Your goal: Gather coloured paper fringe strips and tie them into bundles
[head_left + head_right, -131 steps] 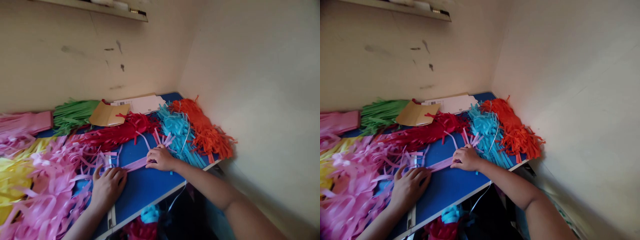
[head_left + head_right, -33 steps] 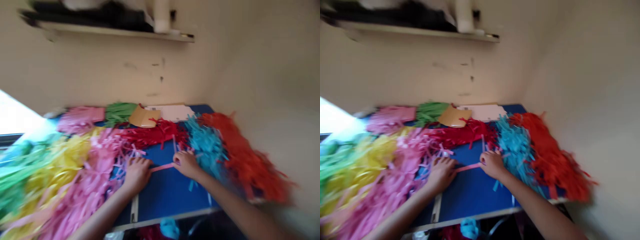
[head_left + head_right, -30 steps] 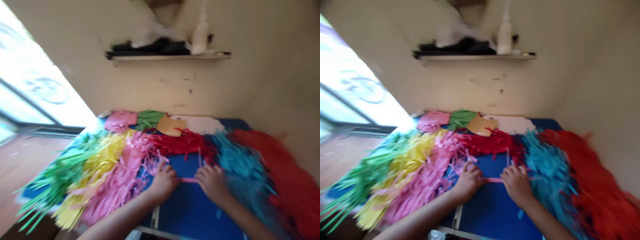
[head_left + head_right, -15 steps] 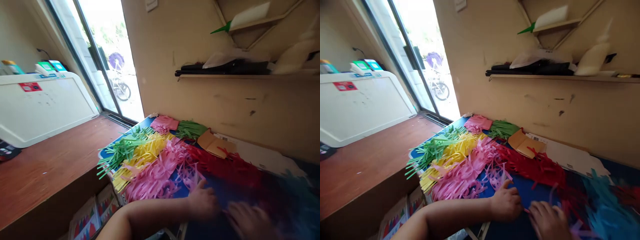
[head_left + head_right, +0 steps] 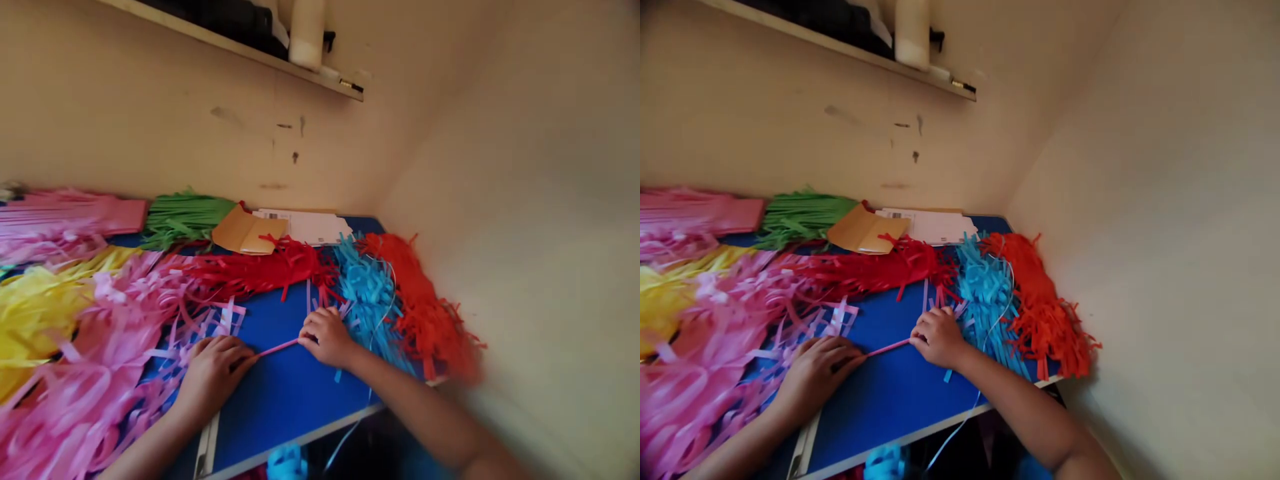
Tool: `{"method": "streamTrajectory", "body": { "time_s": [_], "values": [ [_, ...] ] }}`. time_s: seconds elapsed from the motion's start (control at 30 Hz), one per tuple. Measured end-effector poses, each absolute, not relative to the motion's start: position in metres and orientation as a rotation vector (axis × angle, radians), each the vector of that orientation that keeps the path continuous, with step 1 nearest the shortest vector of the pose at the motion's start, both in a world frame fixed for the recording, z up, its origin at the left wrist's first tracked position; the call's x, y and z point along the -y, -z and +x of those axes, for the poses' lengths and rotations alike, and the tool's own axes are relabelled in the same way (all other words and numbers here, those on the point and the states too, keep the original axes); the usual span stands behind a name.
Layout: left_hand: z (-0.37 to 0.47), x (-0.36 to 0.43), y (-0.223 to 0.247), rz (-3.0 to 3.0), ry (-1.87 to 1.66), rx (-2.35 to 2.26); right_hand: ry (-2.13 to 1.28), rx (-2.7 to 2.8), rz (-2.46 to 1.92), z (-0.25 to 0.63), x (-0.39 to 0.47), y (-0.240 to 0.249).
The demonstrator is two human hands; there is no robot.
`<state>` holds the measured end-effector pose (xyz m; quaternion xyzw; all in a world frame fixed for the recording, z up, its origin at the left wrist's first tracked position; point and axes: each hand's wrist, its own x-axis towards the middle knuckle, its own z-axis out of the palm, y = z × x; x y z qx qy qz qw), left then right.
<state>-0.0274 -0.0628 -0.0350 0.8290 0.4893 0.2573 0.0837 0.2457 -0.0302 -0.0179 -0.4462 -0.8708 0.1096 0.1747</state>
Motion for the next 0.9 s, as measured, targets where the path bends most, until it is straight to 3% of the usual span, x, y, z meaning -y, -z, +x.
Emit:
{"method": "streamTrajectory", "body": {
  "time_s": [0.23, 0.47, 0.63, 0.77, 0.9],
  "values": [
    [-0.010, 0.059, 0.012, 2.611, -0.537, -1.650, -0.422, 2.545, -1.564, 0.230, 0.018, -0.005],
    [0.007, 0.064, 0.014, 2.952, -0.737, -1.251, 0.095, 2.894, -0.825, 0.226, 0.029, -0.002],
    [0.017, 0.055, 0.020, 2.977, -0.703, -1.268, 0.265, 2.925, -0.798, 0.216, 0.029, 0.008],
    [0.011, 0.072, -0.001, 3.000, -0.816, -1.233, -0.176, 2.650, -1.076, 0.216, 0.054, -0.014],
    [-0.005, 0.112, -0.043, 3.019, -1.033, -0.983, -1.184, 2.132, -0.999, 0.222, 0.092, -0.061]
  ]
}}
